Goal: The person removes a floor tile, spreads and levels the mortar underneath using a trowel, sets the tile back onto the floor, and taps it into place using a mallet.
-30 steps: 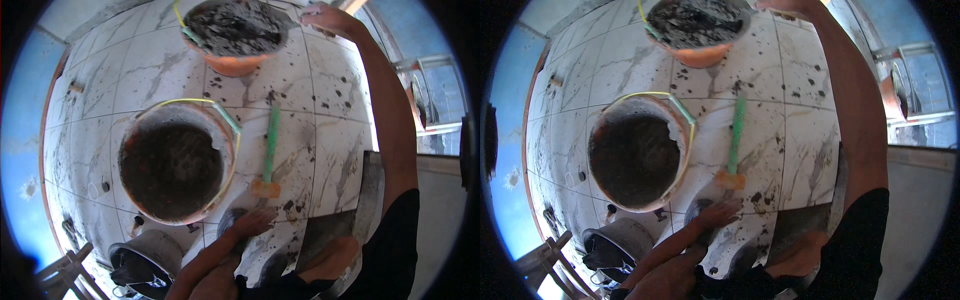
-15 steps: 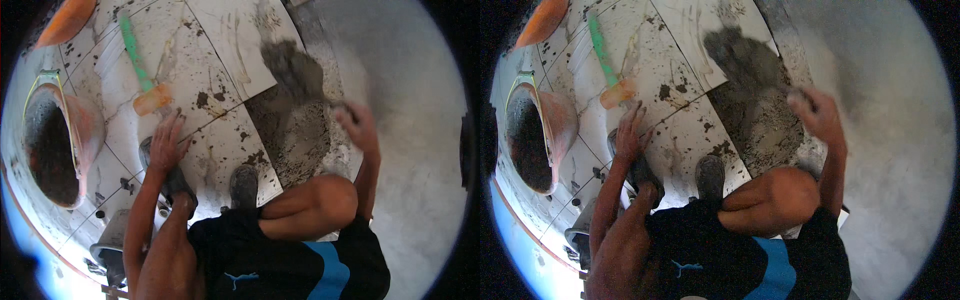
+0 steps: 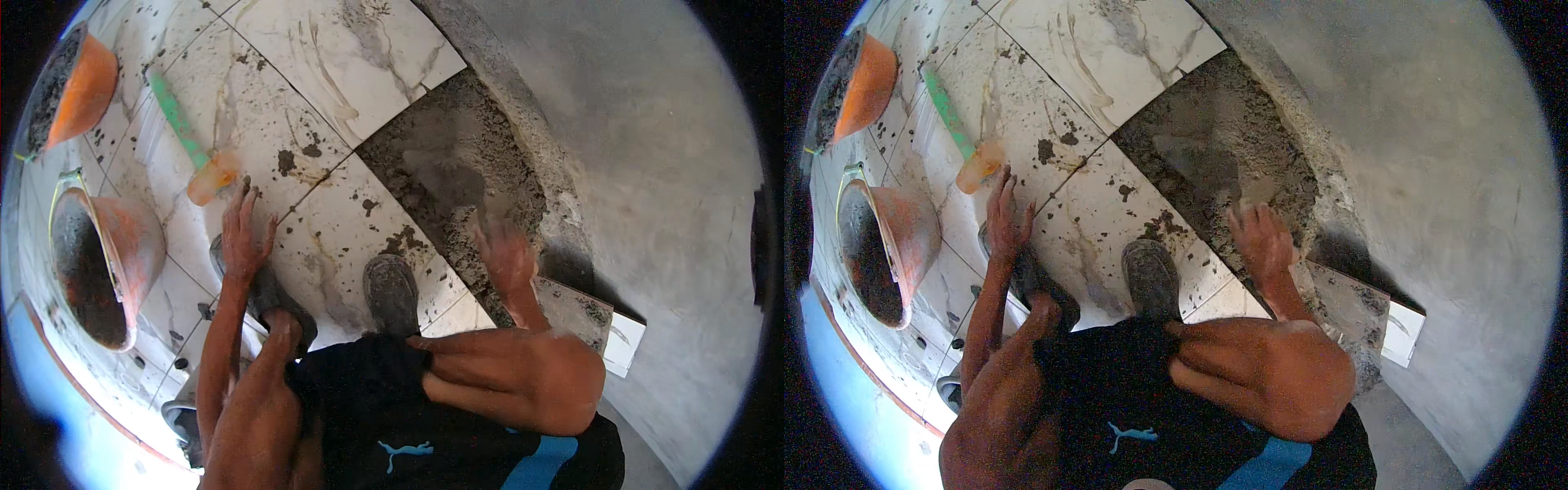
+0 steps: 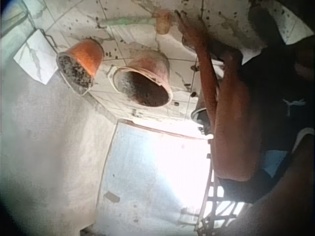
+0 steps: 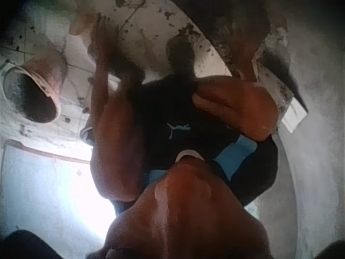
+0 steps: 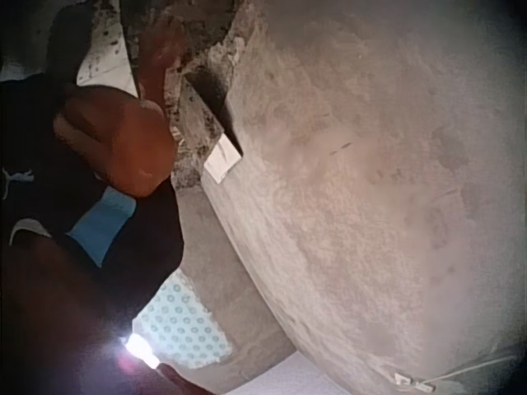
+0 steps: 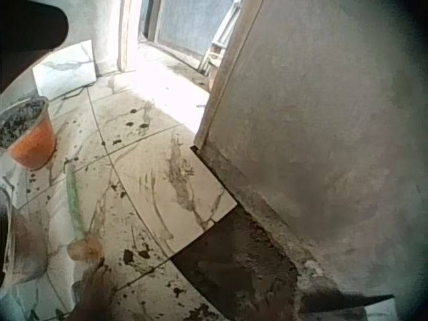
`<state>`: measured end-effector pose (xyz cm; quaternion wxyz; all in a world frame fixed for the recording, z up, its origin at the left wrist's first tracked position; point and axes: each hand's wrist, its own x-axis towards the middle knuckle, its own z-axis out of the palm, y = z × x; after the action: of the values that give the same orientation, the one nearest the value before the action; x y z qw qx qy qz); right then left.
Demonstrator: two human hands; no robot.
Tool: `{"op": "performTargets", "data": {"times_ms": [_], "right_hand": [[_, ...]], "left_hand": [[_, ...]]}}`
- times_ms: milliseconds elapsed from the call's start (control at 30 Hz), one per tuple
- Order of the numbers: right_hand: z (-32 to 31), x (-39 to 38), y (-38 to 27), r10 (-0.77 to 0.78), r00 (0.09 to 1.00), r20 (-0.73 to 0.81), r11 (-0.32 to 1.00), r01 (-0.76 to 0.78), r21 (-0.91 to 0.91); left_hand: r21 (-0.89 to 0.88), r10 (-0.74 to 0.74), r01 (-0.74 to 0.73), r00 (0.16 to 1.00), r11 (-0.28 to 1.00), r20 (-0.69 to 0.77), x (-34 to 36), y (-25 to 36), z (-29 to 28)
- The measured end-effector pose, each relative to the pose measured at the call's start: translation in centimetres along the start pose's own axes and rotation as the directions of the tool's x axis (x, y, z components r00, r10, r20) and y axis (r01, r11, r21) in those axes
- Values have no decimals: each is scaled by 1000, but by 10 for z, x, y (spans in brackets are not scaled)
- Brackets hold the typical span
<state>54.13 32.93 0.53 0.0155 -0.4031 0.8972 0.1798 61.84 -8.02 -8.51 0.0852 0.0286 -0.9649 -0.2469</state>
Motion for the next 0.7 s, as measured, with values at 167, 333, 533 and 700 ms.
{"op": "performTargets", "data": {"times_ms": [167, 333, 533, 700], "right_hand": [[38, 22, 12, 120, 990, 71, 984, -128, 122], [39, 32, 33, 250, 968, -37, 960, -242, 140], [31, 7, -19, 31, 983, 184, 993, -51, 106], [110, -26, 0, 607, 794, 4, 240, -188, 952]], "left_hand": [[-38, -2, 1, 999, 999, -34, 5, 8, 11], [-18, -40, 40, 999, 999, 0, 5, 5, 0], [1, -29, 29, 999, 1000, 44, -5, -1, -4], [-73, 39, -39, 999, 997, -9, 13, 16, 4]]}}
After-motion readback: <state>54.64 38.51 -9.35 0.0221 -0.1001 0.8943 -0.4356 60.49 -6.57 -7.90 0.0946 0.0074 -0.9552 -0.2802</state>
